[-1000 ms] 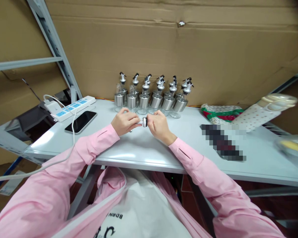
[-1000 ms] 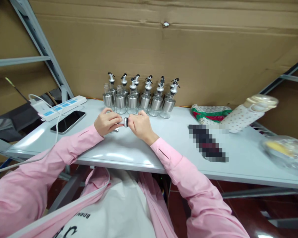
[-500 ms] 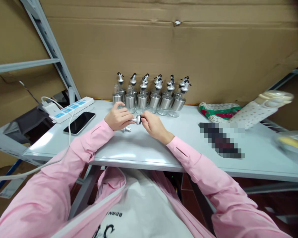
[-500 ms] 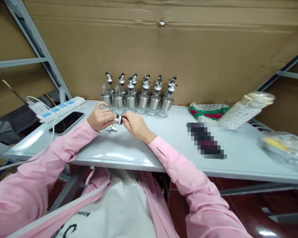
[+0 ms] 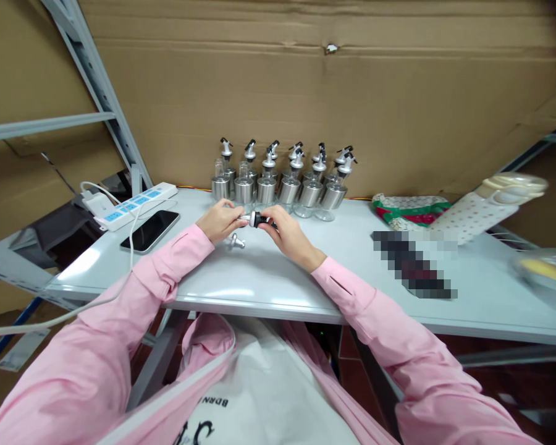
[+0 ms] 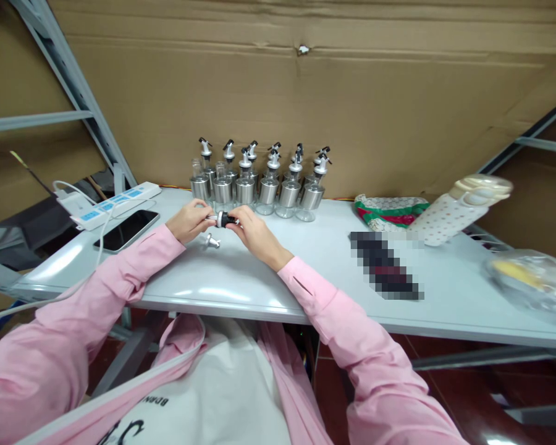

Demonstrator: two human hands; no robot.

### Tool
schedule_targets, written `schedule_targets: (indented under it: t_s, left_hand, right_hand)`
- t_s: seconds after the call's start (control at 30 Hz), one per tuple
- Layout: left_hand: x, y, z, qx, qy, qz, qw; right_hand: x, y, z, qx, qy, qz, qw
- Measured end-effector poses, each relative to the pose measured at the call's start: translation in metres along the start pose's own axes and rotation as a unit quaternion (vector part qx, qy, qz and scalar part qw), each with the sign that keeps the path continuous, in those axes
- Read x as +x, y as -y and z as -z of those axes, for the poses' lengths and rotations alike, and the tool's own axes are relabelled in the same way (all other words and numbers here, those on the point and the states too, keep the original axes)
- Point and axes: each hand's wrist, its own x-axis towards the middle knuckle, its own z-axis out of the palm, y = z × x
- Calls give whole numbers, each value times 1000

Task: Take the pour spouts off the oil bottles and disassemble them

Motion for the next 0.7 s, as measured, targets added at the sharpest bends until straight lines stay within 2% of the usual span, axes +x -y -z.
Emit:
schedule_targets:
  t_s: [0.1, 0.2, 0.3, 0.37, 0.5, 0.7]
  left_hand:
    - [-3, 1, 4, -60, -1, 70, 996]
    - [-7, 7, 11, -125, -47, 137, 982]
    - [-9, 15, 14, -151, -82, 166, 971]
    - [-9, 19, 11, -169, -66, 177, 967]
    - [-8, 22, -1, -220, 5, 191, 957]
    - [-7, 11, -12, -237, 60, 173, 954]
  right_hand:
    - [-1, 0, 3, 14, -3, 1, 1000]
    - [-2, -4, 8, 13, -45, -11, 999]
    - [-3, -9, 10, 2, -61, -29, 998]
    - [-4, -11, 9, -3, -33, -33, 999]
    - [-7, -13, 4, -3, 38, -49, 998]
    - [-7, -15, 4, -6, 24, -63, 998]
